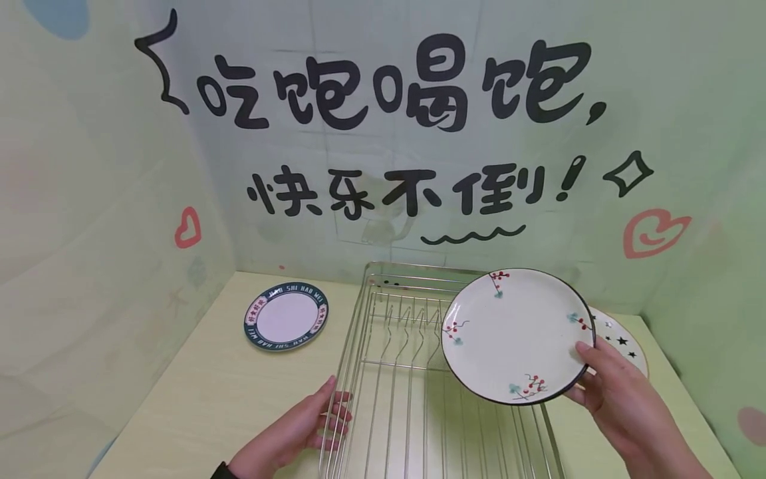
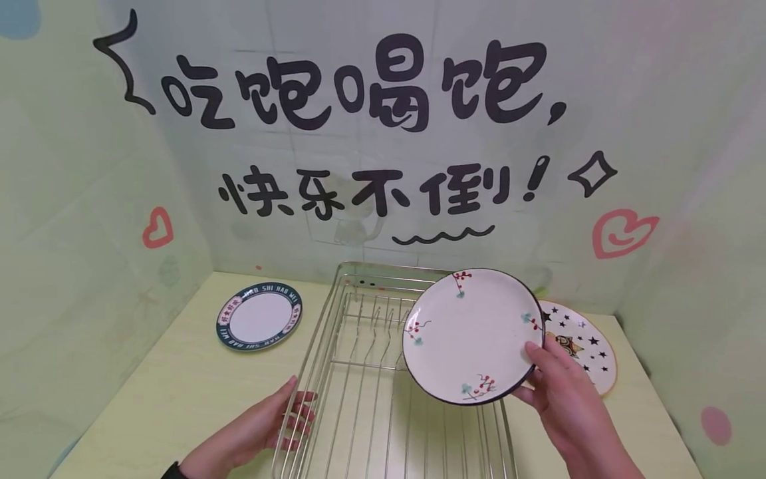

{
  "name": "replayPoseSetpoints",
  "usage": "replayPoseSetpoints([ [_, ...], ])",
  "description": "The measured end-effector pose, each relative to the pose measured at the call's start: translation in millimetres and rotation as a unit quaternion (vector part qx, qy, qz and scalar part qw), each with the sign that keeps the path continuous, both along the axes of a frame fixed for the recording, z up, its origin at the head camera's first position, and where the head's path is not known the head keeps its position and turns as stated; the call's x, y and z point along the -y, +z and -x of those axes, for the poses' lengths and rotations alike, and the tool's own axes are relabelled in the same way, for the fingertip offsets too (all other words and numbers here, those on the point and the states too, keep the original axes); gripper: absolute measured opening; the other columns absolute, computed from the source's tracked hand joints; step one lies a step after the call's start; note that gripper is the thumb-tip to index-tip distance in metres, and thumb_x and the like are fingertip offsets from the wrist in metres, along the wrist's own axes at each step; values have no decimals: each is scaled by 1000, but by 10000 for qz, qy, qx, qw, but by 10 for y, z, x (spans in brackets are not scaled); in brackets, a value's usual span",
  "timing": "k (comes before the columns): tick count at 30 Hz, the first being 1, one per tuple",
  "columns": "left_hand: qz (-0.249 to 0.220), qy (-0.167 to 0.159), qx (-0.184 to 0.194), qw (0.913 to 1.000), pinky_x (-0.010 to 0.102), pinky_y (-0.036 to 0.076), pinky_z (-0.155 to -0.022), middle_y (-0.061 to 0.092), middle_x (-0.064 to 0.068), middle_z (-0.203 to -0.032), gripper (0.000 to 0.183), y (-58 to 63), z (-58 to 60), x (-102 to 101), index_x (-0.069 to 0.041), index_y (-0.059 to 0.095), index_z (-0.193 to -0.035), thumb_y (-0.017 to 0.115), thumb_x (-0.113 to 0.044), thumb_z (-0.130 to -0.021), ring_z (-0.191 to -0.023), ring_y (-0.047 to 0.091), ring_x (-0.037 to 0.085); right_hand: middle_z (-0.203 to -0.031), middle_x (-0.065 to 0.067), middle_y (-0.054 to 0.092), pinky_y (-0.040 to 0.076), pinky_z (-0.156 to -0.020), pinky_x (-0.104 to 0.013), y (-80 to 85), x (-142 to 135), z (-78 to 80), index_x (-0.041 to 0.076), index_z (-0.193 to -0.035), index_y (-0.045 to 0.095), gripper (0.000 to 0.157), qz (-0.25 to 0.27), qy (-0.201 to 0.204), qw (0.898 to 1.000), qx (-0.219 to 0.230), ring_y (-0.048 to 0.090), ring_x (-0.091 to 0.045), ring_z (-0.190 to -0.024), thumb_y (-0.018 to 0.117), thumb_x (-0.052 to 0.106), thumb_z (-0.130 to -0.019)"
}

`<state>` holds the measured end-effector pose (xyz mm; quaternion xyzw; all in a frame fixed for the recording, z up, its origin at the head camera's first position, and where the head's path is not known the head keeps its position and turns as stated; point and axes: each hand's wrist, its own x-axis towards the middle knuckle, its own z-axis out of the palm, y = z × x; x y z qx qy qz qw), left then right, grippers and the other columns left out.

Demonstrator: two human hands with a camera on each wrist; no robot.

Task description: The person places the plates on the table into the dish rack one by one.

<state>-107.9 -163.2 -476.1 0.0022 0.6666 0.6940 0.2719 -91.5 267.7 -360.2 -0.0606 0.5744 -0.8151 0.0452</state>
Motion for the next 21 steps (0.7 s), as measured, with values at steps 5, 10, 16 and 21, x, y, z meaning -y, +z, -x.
replayPoseSetpoints([
  [5, 31, 41, 27, 10000, 40, 57, -69, 54, 12, -98, 87, -3, -4, -6, 14, 41, -134, 31, -65, -99, -85, 58, 24, -110, -1, 67, 56, -71, -31, 75, 10, 80, 22, -128, 65, 35, -76, -349, 9990, -262, 66, -16, -89, 42, 7, -106],
  [10, 78, 57, -2, 10000, 41, 56, -69, 54, 12, -98, 92, 0, -10, -13, 14, 42, -133, 32, -70, -96, -85, 57, 24, -114, -2, 67, 56, -72, -33, 124, 53, 158, 18, -132, 62, 33, -244, -383, 9976, -531, 66, -16, -95, 44, 8, -106],
  [16, 81, 69, -6, 9999, 40, 57, -69, 54, 12, -98, 91, -5, -10, -16, 14, 42, -133, 32, -69, -96, -85, 57, 23, -109, 1, 66, 55, -68, -29, 166, 122, 286, 17, -134, 57, 31, -667, -753, 9939, -446, 64, -13, -89, 52, 14, -104],
  [21, 112, 74, -16, 9999, 40, 57, -69, 54, 13, -98, 92, -1, -9, -16, 14, 43, -133, 33, -70, -96, -85, 58, 23, -110, 4, 61, 52, -65, -27, 208, 175, 392, 5, -146, 38, 49, -1204, -981, 9875, -284, 60, -12, -85, 54, 23, -103],
])
